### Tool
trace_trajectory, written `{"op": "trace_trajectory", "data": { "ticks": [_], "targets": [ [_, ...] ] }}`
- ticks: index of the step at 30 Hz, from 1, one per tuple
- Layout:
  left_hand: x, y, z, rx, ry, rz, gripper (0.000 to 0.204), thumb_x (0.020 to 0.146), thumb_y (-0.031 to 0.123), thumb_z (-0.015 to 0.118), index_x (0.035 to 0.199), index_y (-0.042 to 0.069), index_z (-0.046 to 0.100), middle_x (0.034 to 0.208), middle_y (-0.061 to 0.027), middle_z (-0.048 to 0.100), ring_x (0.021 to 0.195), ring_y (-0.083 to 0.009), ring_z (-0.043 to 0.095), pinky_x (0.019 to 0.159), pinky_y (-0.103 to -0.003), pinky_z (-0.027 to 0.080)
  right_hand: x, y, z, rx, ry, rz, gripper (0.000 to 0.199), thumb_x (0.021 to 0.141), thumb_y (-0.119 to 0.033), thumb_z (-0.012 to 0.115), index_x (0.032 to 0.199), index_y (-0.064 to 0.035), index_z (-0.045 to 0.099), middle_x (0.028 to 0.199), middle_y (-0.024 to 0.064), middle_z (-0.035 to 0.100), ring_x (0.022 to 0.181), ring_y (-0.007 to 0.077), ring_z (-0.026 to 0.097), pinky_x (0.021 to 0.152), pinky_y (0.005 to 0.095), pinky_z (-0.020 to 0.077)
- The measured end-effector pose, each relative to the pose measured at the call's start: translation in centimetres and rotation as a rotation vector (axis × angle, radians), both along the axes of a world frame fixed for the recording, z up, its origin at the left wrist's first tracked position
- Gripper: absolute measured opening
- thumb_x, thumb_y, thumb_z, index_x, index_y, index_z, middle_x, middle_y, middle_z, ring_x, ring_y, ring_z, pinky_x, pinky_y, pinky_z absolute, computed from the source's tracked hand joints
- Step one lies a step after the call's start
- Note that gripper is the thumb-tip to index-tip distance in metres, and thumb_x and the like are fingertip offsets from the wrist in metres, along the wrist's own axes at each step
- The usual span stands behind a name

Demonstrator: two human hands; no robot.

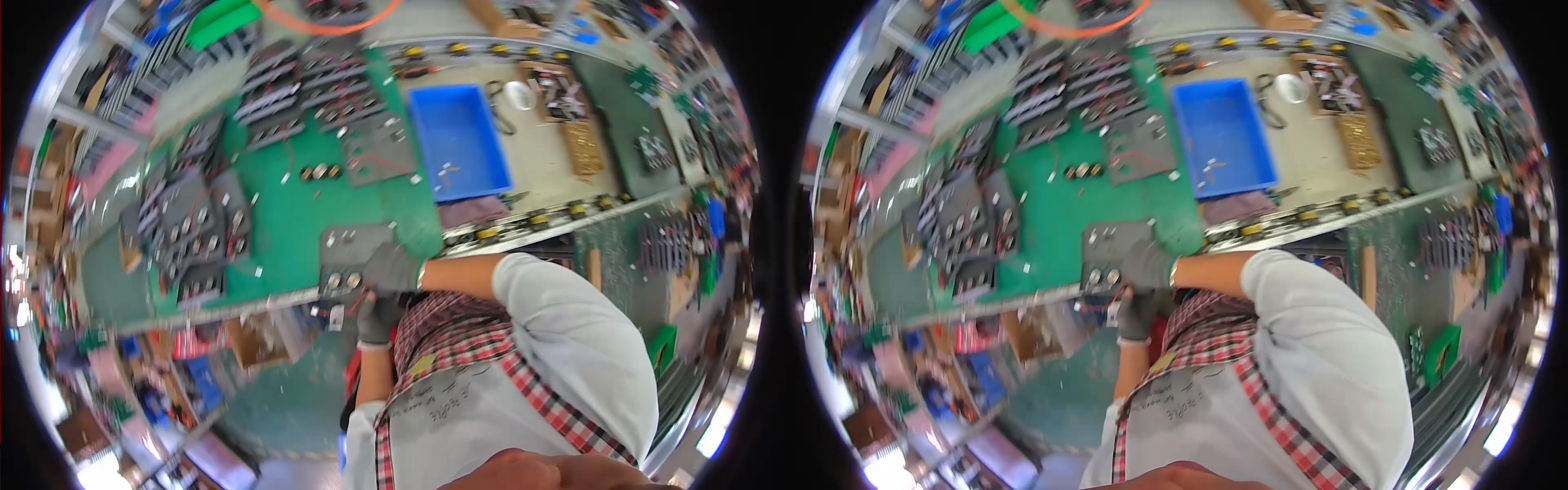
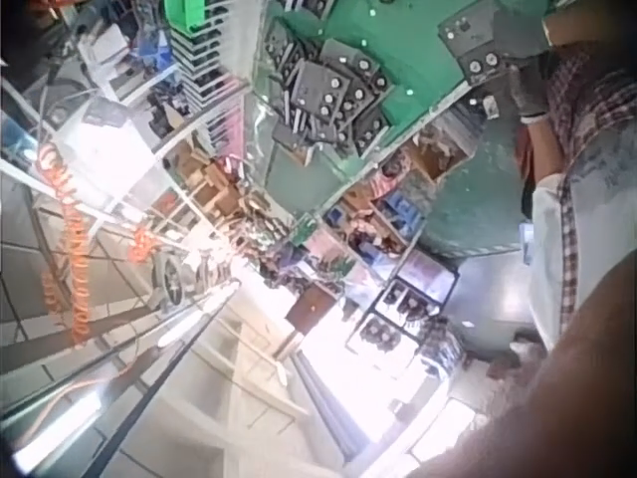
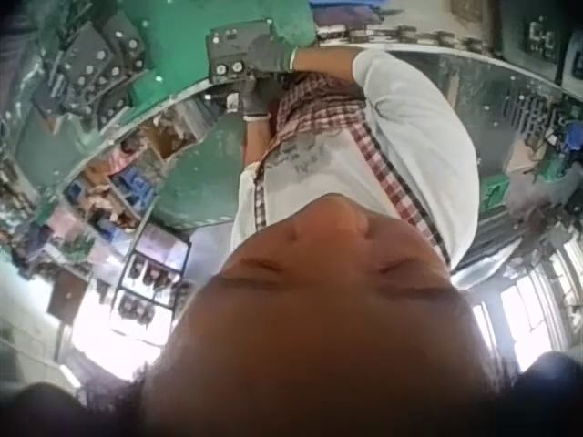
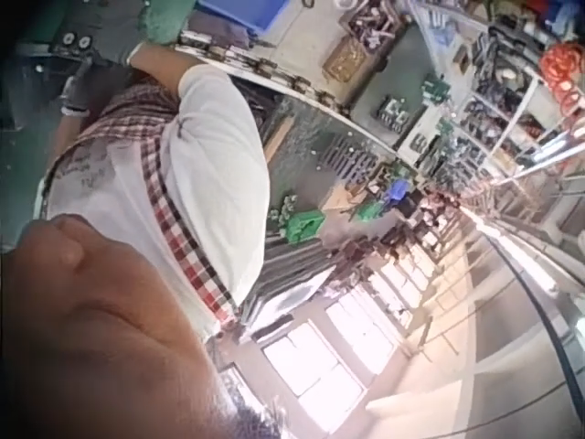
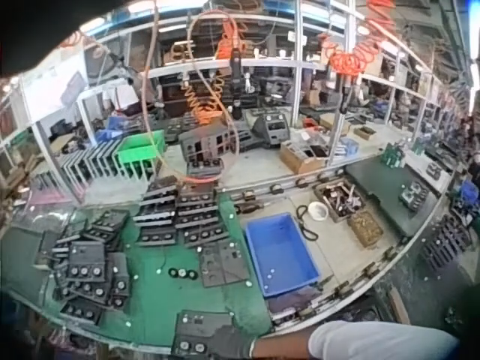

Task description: Assembling electrical control panels by attaching components and circuit boards.

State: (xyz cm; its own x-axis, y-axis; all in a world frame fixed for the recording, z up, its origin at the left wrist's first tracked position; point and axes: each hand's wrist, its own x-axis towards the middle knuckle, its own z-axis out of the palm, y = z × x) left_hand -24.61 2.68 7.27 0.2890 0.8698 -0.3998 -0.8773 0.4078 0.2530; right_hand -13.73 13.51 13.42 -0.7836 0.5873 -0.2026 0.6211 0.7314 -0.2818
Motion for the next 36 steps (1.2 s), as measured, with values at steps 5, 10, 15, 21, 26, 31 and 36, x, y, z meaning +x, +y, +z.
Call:
{"op": "trace_trajectory", "data": {
  "ticks": [5, 10, 15, 21, 26, 31, 36],
  "targets": [
    [0.3, -0.3, 0.5, 0.072, 0.011, 0.152, 0.045, 0.076, 0.024, 0.062, 0.115, 0.006, 0.047, 0.116, -0.0054, 0.049, 0.113, -0.0208, 0.042, 0.101, -0.039, 0.028, 0.4, -0.8, -2.1, -0.011, 0.083, -0.001, 0.021, 0.072, -0.030, 0.053, 0.076, -0.0120, 0.064, 0.073, 0.0097, 0.061, 0.069, 0.0257, 0.058, 0.058, 0.0407, 0.0438],
    [-0.5, -1.6, -2.9, -0.047, -0.113, 0.120, 0.035, 0.074, 0.022, 0.067, 0.101, 0.005, 0.053, 0.104, -0.0040, 0.054, 0.099, -0.0163, 0.051, 0.094, -0.037, 0.036, 0.3, -1.2, -1.2, -0.065, -0.173, 0.116, 0.026, 0.079, -0.031, 0.052, 0.096, -0.0116, 0.056, 0.088, 0.0080, 0.057, 0.089, 0.0256, 0.056, 0.068, 0.0373, 0.0459],
    [-0.3, -0.7, -1.1, 0.015, -0.065, 0.138, 0.034, 0.075, 0.022, 0.066, 0.101, 0.005, 0.052, 0.102, -0.0049, 0.054, 0.096, -0.0171, 0.053, 0.091, -0.038, 0.039, -0.5, 0.3, -1.0, -0.166, -0.156, 0.171, 0.024, 0.077, -0.025, 0.054, 0.098, -0.0136, 0.057, 0.094, 0.0102, 0.055, 0.090, 0.0262, 0.056, 0.075, 0.0378, 0.0460],
    [0.2, 0.3, -1.2, 0.010, -0.030, 0.077, 0.044, 0.078, 0.023, 0.060, 0.115, 0.005, 0.045, 0.109, -0.0079, 0.053, 0.102, -0.0221, 0.050, 0.094, -0.038, 0.036, 0.1, 2.5, 0.3, -0.301, 0.007, 0.178, 0.025, 0.071, -0.027, 0.054, 0.090, -0.0128, 0.062, 0.085, 0.0126, 0.060, 0.077, 0.0284, 0.058, 0.067, 0.0407, 0.0463],
    [-1.1, -0.7, -4.4, 0.023, -0.057, -0.077, 0.052, 0.082, 0.029, 0.049, 0.124, 0.000, 0.039, 0.125, -0.0131, 0.044, 0.118, -0.0275, 0.038, 0.101, -0.046, 0.024, 0.2, 1.8, -4.1, -0.271, 0.280, 0.140, 0.029, 0.065, -0.033, 0.055, 0.075, -0.0073, 0.064, 0.077, 0.0154, 0.061, 0.074, 0.0325, 0.058, 0.068, 0.0439, 0.0434],
    [-0.2, -0.8, 0.1, 0.194, 0.014, -0.063, 0.045, 0.081, 0.025, 0.056, 0.119, 0.006, 0.044, 0.121, -0.0094, 0.046, 0.112, -0.0225, 0.042, 0.100, -0.039, 0.028, 0.0, 1.3, -3.8, -0.075, 0.260, 0.125, 0.020, 0.065, -0.026, 0.057, 0.071, -0.0078, 0.062, 0.066, 0.0137, 0.060, 0.060, 0.0316, 0.059, 0.055, 0.0412, 0.0459],
    [-1.6, -1.0, -2.7, 0.120, 0.208, -0.108, 0.043, 0.084, 0.030, 0.054, 0.119, 0.008, 0.045, 0.123, -0.0035, 0.045, 0.114, -0.0176, 0.040, 0.099, -0.038, 0.028, 0.2, 0.7, -4.5, -0.081, 0.355, 0.036, 0.030, 0.068, -0.032, 0.059, 0.078, -0.0043, 0.063, 0.070, 0.0205, 0.060, 0.063, 0.0354, 0.059, 0.055, 0.0435, 0.0473]
  ]
}}
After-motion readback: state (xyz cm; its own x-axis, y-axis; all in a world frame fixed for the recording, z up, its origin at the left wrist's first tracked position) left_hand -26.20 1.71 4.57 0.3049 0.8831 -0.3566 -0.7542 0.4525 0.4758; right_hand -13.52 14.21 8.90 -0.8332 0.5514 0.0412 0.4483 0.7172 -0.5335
